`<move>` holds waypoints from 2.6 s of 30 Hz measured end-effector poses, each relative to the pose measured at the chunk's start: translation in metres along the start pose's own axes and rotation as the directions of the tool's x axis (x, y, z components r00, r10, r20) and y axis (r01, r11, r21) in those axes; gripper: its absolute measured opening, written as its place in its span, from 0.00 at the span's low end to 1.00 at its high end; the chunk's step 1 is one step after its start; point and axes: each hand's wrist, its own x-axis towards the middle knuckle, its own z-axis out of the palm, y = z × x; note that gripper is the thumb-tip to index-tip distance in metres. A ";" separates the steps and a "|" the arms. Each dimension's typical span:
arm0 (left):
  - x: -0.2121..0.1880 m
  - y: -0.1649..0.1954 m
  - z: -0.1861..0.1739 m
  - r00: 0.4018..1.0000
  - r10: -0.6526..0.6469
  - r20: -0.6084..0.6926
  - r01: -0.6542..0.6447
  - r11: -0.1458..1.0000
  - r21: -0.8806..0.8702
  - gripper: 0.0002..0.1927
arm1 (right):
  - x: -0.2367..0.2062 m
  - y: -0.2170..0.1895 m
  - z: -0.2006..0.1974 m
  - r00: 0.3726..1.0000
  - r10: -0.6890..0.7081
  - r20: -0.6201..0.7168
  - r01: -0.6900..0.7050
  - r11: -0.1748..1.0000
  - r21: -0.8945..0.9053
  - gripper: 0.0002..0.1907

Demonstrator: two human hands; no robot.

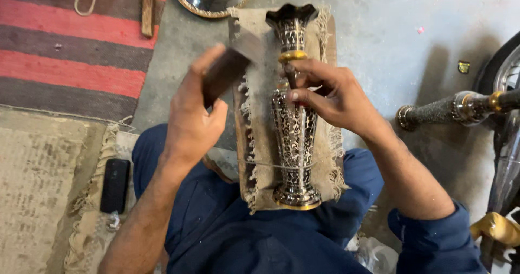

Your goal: The person sits cross-legged on the floor with an ornate metal vase resting on a cloth pad on their lap. They hold a chisel against the vase's decorated surface and strike it repeatedly with a wooden mallet, repositioning the chisel along the pattern, then set the tools down and touch the vase at the end.

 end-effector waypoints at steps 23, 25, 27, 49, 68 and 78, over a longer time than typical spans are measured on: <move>-0.083 -0.076 -0.003 0.924 -0.303 0.232 0.295 0.953 0.070 0.28 | -0.027 0.041 -0.004 0.870 0.259 -0.420 0.016 0.836 0.549 0.14; -0.097 -0.082 -0.005 0.846 -0.382 0.371 0.390 0.919 0.055 0.29 | -0.042 0.034 0.010 0.939 0.067 -0.336 -0.051 0.997 0.056 0.19; -0.102 -0.089 -0.007 0.748 -0.428 0.507 0.450 0.889 0.086 0.30 | -0.044 0.033 0.019 0.953 -0.148 -0.265 0.048 0.936 -0.349 0.23; -0.090 0.016 0.048 0.878 0.437 0.198 -0.452 0.891 0.040 0.15 | -0.043 0.030 0.017 0.708 0.182 -0.682 -0.549 0.750 -0.370 0.09; -0.113 0.015 0.114 0.579 0.803 0.139 -0.766 0.594 -0.246 0.10 | -0.150 0.043 0.063 0.383 0.563 -0.732 0.022 0.787 0.617 0.16; -0.098 -0.044 0.040 0.967 0.237 0.097 -0.239 0.971 0.008 0.19 | -0.083 0.004 0.068 0.653 0.255 -0.713 0.023 0.935 0.355 0.16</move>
